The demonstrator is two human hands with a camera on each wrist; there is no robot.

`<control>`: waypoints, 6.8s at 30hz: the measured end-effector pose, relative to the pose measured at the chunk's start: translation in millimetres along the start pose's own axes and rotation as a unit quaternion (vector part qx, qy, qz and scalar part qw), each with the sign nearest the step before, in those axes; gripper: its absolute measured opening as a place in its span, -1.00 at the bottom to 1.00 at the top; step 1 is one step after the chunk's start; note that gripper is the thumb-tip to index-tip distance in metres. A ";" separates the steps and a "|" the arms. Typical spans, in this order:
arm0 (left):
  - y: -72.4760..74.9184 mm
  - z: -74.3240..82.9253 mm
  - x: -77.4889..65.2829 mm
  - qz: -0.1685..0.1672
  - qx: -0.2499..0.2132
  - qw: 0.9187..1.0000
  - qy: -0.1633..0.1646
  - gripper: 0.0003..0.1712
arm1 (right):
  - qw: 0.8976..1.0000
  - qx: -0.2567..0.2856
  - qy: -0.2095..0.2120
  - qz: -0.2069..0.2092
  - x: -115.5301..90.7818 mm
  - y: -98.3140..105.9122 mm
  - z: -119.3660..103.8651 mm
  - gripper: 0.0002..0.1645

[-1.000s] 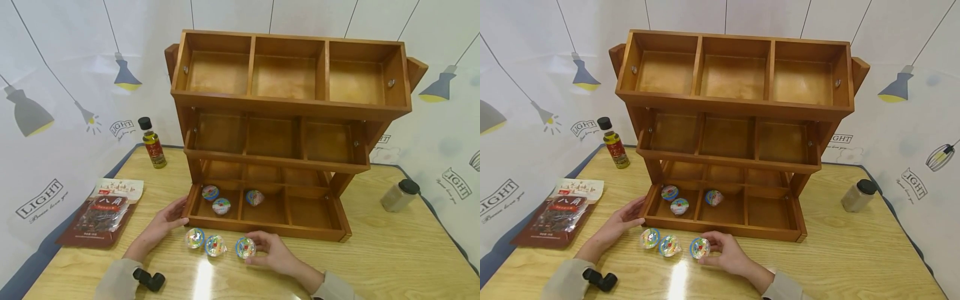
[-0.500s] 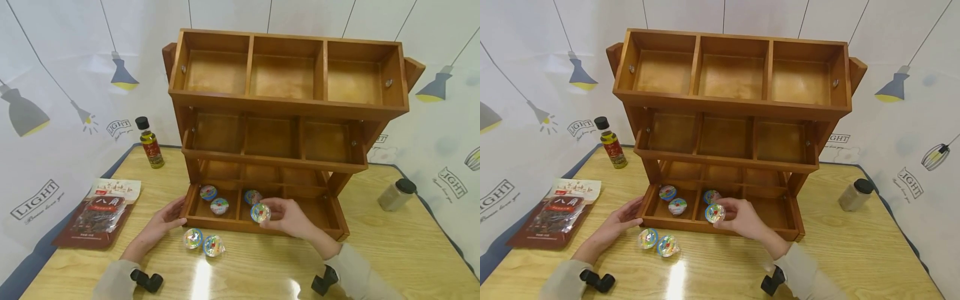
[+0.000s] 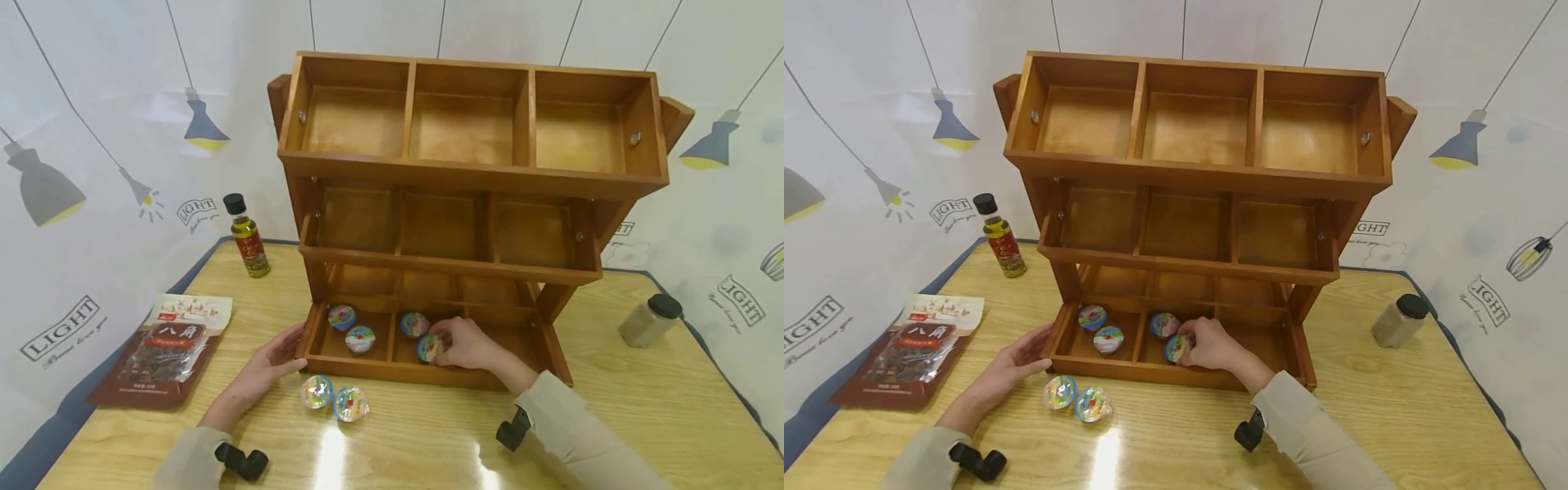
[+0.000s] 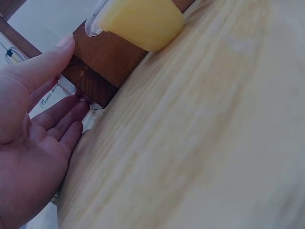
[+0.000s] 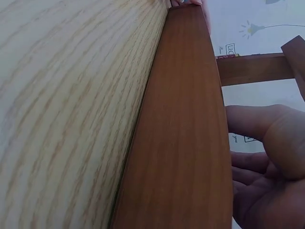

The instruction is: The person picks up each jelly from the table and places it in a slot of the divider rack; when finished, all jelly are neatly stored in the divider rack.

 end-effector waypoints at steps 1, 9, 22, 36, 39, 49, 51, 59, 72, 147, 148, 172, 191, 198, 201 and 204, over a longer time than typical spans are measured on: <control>0.2 0.0 -0.2 0.001 0.001 1.000 0.000 -0.22 | 1.000 -0.001 -0.003 -0.003 0.1 -0.1 -0.1 -0.45; 1.4 -1.7 0.0 0.005 0.015 1.000 0.009 -0.22 | 1.000 -0.027 0.006 -0.014 -0.9 3.7 -1.6 -0.39; 3.6 -1.3 -0.4 0.008 0.014 1.000 -0.004 -0.23 | 0.927 0.308 0.143 0.156 -20.3 3.1 -29.1 -0.59; 0.4 0.2 6.0 0.002 0.007 1.000 -0.007 -0.24 | 0.940 0.325 0.106 -0.003 -36.9 -94.2 -64.5 -0.25; -1.3 1.7 7.5 0.000 0.005 1.000 -0.009 -0.24 | 0.946 0.312 0.090 -0.020 -33.4 -106.5 -64.1 -0.20; -3.9 1.1 9.1 0.000 0.012 1.000 -0.009 -0.23 | 0.957 0.281 0.074 -0.018 -40.1 -93.6 -83.5 -0.38; -4.6 0.9 9.9 -0.003 0.017 1.000 -0.010 -0.24 | 0.958 0.278 0.068 -0.015 -41.1 -90.9 -84.7 -0.38; -8.2 0.9 12.8 -0.009 0.019 1.000 -0.012 -0.25 | 0.946 0.317 0.062 -0.029 -42.2 -87.1 -73.7 -0.37; -1.0 -5.1 2.3 -0.001 0.015 1.000 -0.016 -0.26 | 0.939 0.317 0.034 0.127 -40.1 21.3 -8.5 -0.35; 0.2 -4.7 0.6 0.002 0.008 1.000 -0.023 -0.28 | 0.945 0.322 0.031 0.044 -21.8 -133.7 -107.0 -0.38; 0.6 -4.8 0.1 0.003 0.010 1.000 -0.022 -0.28 | 0.943 0.328 0.031 0.044 -24.4 -129.8 -107.0 -0.38; 3.4 1.7 -0.4 0.000 0.018 1.000 -0.016 -0.27 | 0.962 0.129 -0.112 0.211 -78.5 54.2 63.2 -0.40; 0.4 -1.9 -0.3 0.002 0.020 1.000 0.002 -0.26 | 0.988 0.004 -0.104 0.112 -66.5 62.7 80.5 -0.38; 0.5 -3.7 -1.0 0.003 0.018 1.000 0.002 -0.26 | 0.991 -0.026 -0.084 0.105 -69.1 64.6 77.8 -0.32; 0.2 -3.1 0.0 0.001 0.017 1.000 -0.002 -0.26 | 0.991 -0.010 -0.065 0.117 -72.6 64.4 76.3 -0.34; 1.1 -2.6 1.8 0.004 0.025 1.000 0.001 -0.26 | 0.990 0.010 -0.039 0.137 -79.2 62.8 76.8 -0.38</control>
Point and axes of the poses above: each hand's wrist, its own x-axis towards the middle knuckle, its own y-axis out of the back of the hand, z = x × y, the point moved 5 cm from there along x, towards the middle knuckle, and after that the axes turned 10 degrees about z, right-handed, at the moved point
